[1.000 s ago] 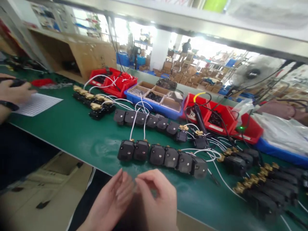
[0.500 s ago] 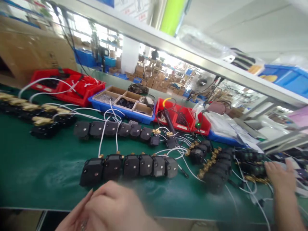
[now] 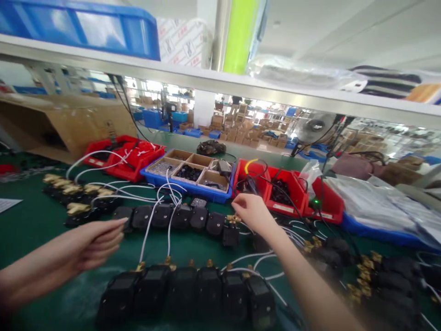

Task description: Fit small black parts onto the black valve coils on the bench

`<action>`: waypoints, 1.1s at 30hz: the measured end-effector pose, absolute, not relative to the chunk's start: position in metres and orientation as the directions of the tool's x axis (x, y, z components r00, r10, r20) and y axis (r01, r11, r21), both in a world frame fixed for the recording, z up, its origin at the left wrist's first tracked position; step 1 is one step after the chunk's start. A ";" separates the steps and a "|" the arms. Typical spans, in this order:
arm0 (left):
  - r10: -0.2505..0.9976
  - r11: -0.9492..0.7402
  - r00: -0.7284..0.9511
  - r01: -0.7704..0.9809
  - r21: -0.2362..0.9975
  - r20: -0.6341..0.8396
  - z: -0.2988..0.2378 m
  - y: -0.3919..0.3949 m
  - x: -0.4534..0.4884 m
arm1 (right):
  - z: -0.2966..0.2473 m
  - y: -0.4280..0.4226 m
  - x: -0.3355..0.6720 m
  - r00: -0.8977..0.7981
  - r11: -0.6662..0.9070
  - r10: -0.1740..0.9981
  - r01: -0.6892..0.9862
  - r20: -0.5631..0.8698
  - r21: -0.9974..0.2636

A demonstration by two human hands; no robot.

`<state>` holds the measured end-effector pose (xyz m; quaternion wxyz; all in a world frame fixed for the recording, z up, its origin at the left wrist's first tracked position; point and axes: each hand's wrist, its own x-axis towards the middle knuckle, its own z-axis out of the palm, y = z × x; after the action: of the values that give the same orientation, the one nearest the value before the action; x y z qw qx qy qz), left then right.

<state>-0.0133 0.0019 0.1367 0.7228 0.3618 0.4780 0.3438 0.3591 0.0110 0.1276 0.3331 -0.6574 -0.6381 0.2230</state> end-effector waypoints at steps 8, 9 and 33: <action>0.810 0.315 0.331 0.449 0.836 -0.483 0.147 0.131 0.137 | 0.124 0.051 0.370 0.019 0.064 0.994 0.702 0.108 -0.710; 0.811 0.284 0.341 0.479 0.830 -0.475 0.137 0.139 0.148 | 0.122 0.051 0.374 0.014 0.062 0.995 0.701 0.101 -0.710; 0.982 0.039 0.161 0.331 0.943 -0.097 0.103 -0.023 -0.027 | 0.093 0.229 0.231 -0.300 0.330 0.932 0.934 0.202 -0.136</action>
<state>-0.0272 -0.0231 0.1033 0.4691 0.6002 0.5470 0.3470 0.2307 0.2287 0.0934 0.1228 -0.5787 -0.8063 -0.0036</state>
